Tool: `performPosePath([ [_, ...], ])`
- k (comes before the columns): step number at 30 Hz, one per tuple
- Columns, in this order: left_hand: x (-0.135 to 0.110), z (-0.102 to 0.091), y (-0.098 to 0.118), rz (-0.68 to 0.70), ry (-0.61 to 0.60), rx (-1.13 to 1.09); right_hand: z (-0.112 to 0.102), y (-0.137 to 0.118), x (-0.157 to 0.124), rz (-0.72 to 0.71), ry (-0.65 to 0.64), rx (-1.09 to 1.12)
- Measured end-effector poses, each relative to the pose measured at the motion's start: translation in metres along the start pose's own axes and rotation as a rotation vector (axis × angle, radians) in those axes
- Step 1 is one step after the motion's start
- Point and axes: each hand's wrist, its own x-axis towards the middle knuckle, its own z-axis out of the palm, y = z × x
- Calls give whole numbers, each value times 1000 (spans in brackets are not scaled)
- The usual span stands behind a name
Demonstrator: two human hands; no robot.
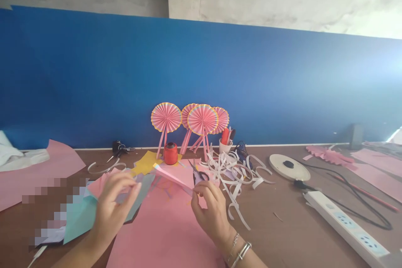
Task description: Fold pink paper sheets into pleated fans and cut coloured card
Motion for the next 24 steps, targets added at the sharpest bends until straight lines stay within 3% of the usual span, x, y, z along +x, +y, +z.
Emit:
performPosePath([
  [2, 3, 3, 12, -198, -376, -116, 0, -5, 2, -49, 0, -11],
  [4, 4, 14, 21, -362, -586, -213, 1, -10, 3, -138, -37, -44],
  [7, 4, 32, 24, -457, -520, -193, 2, -15, 3, -275, -141, -93],
  [9, 6, 37, 20, -335, -402, -4, 1, -15, 2, -314, -215, -109],
  [11, 11, 34, 15, -29, -230, 243, -3, -14, 4, -291, -230, -124],
  [13, 16, 26, 14, 314, -86, 428, -8, -14, 7, -250, -164, -138],
  [15, 19, 21, 17, 496, -53, 581, -13, -16, 12, -251, -68, -148],
  [18, 15, 26, 23, 537, -195, 822, -13, -21, 20, -323, -26, -197],
  [24, -15, 55, 15, 530, -610, 1094, 6, -13, 17, -294, -299, -211],
])
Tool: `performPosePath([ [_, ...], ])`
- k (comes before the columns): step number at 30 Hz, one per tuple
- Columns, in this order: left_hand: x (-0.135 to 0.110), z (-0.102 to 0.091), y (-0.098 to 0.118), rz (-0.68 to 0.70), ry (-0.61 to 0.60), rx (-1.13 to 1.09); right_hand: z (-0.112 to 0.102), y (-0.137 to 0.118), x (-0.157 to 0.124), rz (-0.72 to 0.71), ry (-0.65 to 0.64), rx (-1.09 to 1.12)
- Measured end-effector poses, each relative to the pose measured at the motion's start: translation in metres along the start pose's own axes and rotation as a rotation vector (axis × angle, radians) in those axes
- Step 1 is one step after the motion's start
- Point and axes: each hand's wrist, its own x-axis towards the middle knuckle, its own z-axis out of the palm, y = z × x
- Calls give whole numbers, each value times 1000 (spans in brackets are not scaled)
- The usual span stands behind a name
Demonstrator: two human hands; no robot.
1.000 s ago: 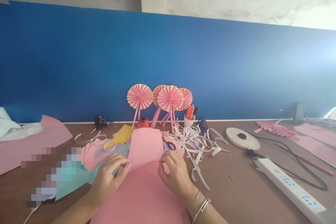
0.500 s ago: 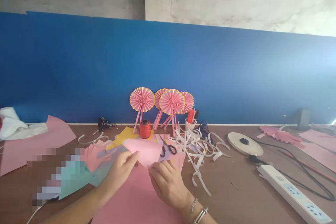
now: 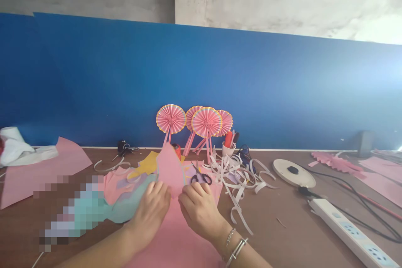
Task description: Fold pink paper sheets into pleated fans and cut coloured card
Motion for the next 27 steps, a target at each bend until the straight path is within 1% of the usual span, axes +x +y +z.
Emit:
performPosePath([
  [2, -4, 10, 6, 61, -43, 1, 9, 3, -7, 0, -75, 46],
  [4, -9, 18, 7, 105, -25, -65, 16, 5, -15, -6, -141, 74],
  [6, -15, 24, 4, 117, -4, -198, 22, 6, -22, 4, -204, 101],
  [9, -25, 31, -7, 82, 9, -433, 28, 9, -30, 116, -293, 183],
  [12, -36, 37, -20, 27, 46, -595, 28, 13, -33, 252, -354, 327],
  [15, -41, 40, -31, 2, 54, -735, 22, 17, -32, 306, -406, 453],
  [18, -40, 37, -38, -14, -11, -853, 15, 17, -29, 331, -429, 519],
  [21, -36, 34, -43, -87, -72, -954, 12, 15, -27, 424, -427, 545],
  [24, -33, 34, -46, -167, -101, -1001, 14, 15, -27, 552, -430, 574],
  [27, -32, 35, -47, -208, -105, -1010, 18, 18, -29, 601, -450, 601],
])
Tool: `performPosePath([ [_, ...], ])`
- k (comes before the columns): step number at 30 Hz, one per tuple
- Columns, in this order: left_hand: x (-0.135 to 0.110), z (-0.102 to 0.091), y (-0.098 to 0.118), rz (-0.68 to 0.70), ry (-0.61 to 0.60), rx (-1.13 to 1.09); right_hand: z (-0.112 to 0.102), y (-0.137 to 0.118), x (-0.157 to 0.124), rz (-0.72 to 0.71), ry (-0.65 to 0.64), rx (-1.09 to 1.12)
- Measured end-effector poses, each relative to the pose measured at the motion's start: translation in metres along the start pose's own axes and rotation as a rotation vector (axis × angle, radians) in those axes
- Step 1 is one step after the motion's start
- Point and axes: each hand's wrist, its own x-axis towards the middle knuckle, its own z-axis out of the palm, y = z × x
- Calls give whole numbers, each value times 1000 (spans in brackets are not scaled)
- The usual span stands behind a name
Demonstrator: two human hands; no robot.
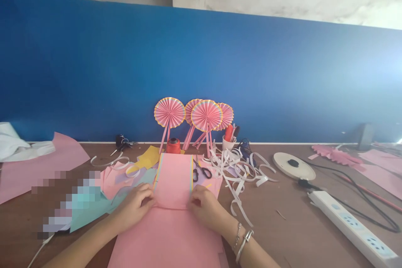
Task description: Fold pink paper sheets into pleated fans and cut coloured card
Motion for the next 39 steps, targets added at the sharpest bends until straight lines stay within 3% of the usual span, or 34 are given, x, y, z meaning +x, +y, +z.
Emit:
performPosePath([
  [9, 2, 8, -8, -21, 37, 56, 11, 9, 6, 57, 106, -48],
  [22, 2, 7, -5, -26, 34, 148, 7, 1, 7, 102, 75, -151],
  [25, 0, 7, -1, 106, 63, 220, 5, -4, 4, 11, 81, -232],
  [28, -1, 5, 8, 339, 27, 274, 5, -8, 1, -221, 38, -341],
  [30, -2, 4, 12, 419, -6, 297, 5, -9, -1, -352, 4, -402],
  [39, 0, -2, -9, 379, 34, 275, -4, -10, -3, -410, -39, -510],
])
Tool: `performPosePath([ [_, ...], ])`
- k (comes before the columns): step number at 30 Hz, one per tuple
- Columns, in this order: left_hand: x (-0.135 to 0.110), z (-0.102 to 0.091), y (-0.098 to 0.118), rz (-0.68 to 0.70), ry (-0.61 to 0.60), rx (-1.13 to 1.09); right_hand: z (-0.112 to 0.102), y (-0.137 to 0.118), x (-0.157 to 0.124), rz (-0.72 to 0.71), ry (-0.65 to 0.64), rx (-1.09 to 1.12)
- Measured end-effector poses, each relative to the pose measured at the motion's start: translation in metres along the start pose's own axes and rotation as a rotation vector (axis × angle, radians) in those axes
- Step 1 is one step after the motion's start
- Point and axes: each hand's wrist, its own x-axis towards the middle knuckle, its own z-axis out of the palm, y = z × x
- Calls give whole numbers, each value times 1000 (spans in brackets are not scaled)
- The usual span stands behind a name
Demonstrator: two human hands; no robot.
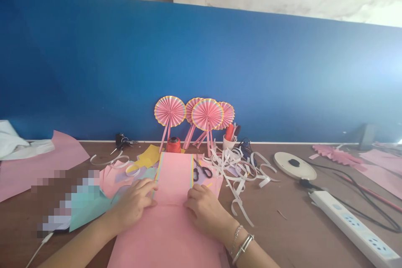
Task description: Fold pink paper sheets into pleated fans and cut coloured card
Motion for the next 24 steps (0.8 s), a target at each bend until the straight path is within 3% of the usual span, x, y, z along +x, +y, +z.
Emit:
performPosePath([
  [3, 1, -1, -2, -44, 88, -4, 3, 0, 0, -29, 33, -110],
  [5, 2, -2, 0, -123, 219, -19, 8, 0, 1, -7, 84, -141],
  [7, 1, -3, 3, -223, 389, -43, 12, 1, 2, 67, 191, -102],
  [9, 0, -3, 8, -266, 482, -103, 14, 2, 4, 155, 339, -13],
  [11, 0, -3, 16, -265, 426, -242, 13, 0, 5, 183, 462, 77],
  [13, 2, -2, 28, -308, 272, -472, 10, -6, 5, 118, 510, 117],
  [15, 6, 0, 40, -439, 152, -755, 8, -14, 5, -9, 479, 95],
  [17, 11, 5, 48, -562, 119, -933, 6, -21, 5, -148, 394, 40],
  [20, 12, 13, 49, -685, 204, -901, 4, -29, 7, -264, 257, 0],
  [24, 7, 15, 37, -678, 393, -701, 4, -28, 8, -230, 216, 75],
])
